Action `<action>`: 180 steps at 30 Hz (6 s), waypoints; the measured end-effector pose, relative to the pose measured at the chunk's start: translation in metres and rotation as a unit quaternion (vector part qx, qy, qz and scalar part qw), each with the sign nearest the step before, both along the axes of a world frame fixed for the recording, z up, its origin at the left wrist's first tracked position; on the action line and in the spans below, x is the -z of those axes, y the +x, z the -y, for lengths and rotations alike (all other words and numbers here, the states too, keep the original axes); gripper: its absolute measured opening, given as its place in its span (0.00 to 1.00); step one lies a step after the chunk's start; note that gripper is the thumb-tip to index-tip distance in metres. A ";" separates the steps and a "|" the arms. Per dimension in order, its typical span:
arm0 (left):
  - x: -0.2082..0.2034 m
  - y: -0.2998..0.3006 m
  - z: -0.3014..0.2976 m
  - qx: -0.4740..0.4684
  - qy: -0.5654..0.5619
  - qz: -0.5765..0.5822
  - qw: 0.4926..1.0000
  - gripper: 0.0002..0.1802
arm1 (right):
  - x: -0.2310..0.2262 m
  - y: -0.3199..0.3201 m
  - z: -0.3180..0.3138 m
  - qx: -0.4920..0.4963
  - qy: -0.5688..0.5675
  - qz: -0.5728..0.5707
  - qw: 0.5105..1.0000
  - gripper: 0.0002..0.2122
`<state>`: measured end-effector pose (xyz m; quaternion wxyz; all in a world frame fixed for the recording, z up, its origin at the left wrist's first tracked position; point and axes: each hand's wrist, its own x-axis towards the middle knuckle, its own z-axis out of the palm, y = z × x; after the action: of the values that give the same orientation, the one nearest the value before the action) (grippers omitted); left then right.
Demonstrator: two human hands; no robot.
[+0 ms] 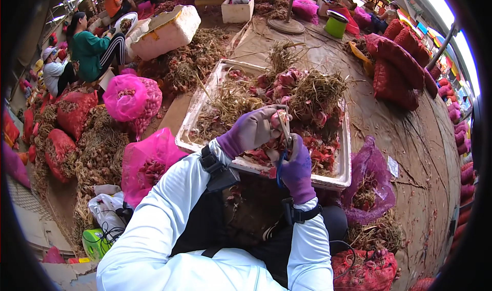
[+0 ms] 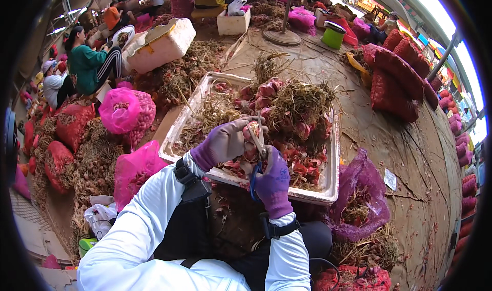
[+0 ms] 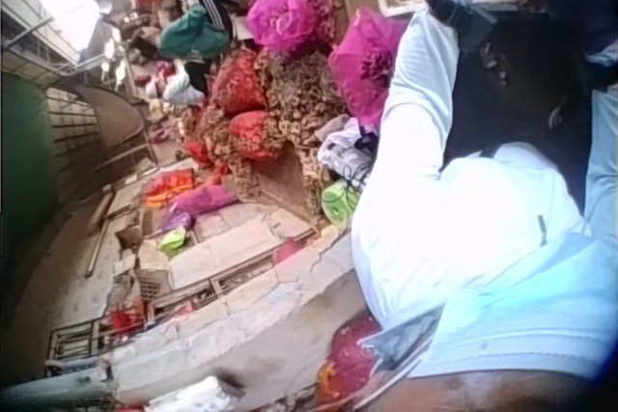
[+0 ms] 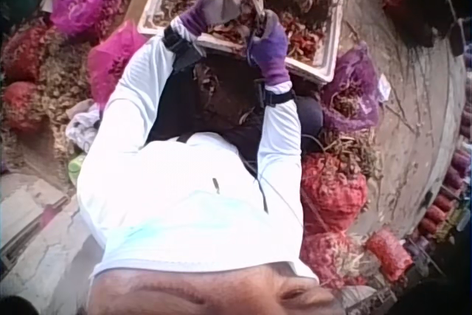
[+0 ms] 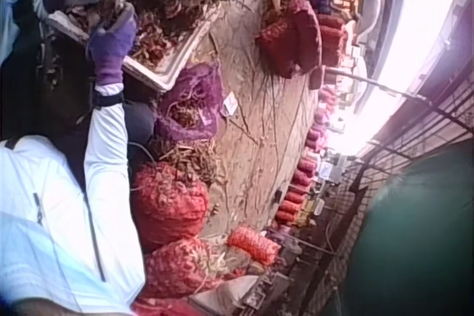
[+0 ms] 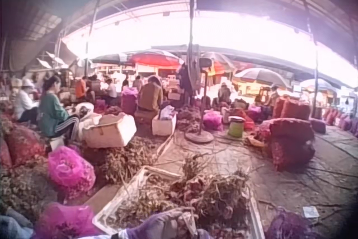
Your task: The person processes shallots by picking them up one at a time, trimming the roots and stems using shears, and dropping the cleaned bulbs into a pink mesh bag. The person also moves aside loose debris to reach more shallots.
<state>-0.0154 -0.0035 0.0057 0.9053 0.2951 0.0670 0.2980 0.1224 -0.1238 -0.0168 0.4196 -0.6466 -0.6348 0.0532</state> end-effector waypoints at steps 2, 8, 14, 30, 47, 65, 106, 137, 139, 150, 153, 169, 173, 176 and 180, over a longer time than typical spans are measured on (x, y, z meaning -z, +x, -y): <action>0.007 -0.002 -0.002 0.004 0.004 0.004 1.000 0.21 | -0.006 -0.001 0.001 0.009 0.015 0.003 1.000 0.24; -0.006 0.000 0.003 -0.032 0.057 -0.012 0.998 0.20 | -0.014 -0.004 0.001 0.005 -0.071 -0.168 0.983 0.14; 0.005 0.005 0.005 -0.036 0.052 -0.030 0.998 0.20 | -0.011 -0.004 -0.002 -0.024 0.005 -0.229 0.973 0.12; -0.015 0.005 0.023 -0.028 0.284 -0.279 0.917 0.17 | -0.013 0.002 -0.005 -0.013 0.096 -0.442 0.892 0.16; -0.008 0.005 0.025 0.034 0.274 -0.204 0.939 0.23 | -0.027 0.012 0.002 -0.023 0.050 -0.474 0.879 0.16; -0.011 0.001 0.011 -0.060 0.269 -0.185 0.943 0.17 | -0.034 0.009 0.006 -0.029 0.017 -0.416 0.909 0.10; -0.019 -0.014 -0.003 -0.102 0.195 -0.012 0.975 0.26 | -0.029 0.002 0.010 -0.114 0.006 -0.525 0.843 0.16; -0.008 0.006 0.022 0.019 0.184 -0.078 0.980 0.32 | -0.021 0.027 -0.003 0.057 0.134 -0.464 0.874 0.17; -0.001 0.009 0.022 -0.007 0.263 -0.096 0.960 0.31 | -0.025 0.012 0.000 0.014 0.031 -0.475 0.880 0.17; 0.003 0.015 0.028 -0.024 0.329 -0.204 0.922 0.26 | -0.018 0.009 0.001 0.005 0.042 -0.536 0.843 0.15; -0.004 0.017 0.036 -0.009 0.236 -0.222 0.946 0.25 | -0.020 0.008 0.001 0.046 0.049 -0.516 0.854 0.16; -0.034 -0.002 0.035 0.072 0.315 -0.355 0.877 0.25 | -0.023 0.012 0.004 -0.010 0.100 -0.127 0.987 0.13; -0.034 -0.004 0.032 0.081 0.338 -0.413 0.842 0.23 | -0.034 0.009 0.008 -0.012 0.076 -0.071 0.995 0.13; -0.021 -0.006 0.025 0.116 0.345 -0.389 0.846 0.24 | -0.032 0.008 0.009 -0.011 0.030 -0.104 0.994 0.13; -0.011 -0.003 0.024 0.124 0.277 -0.343 0.889 0.25 | -0.026 0.016 0.008 -0.017 -0.028 -0.226 0.974 0.13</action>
<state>-0.0188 -0.0272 0.0163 0.7369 0.6237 0.2510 0.0704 0.1381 -0.1315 0.0097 0.5331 -0.6187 -0.5323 0.2229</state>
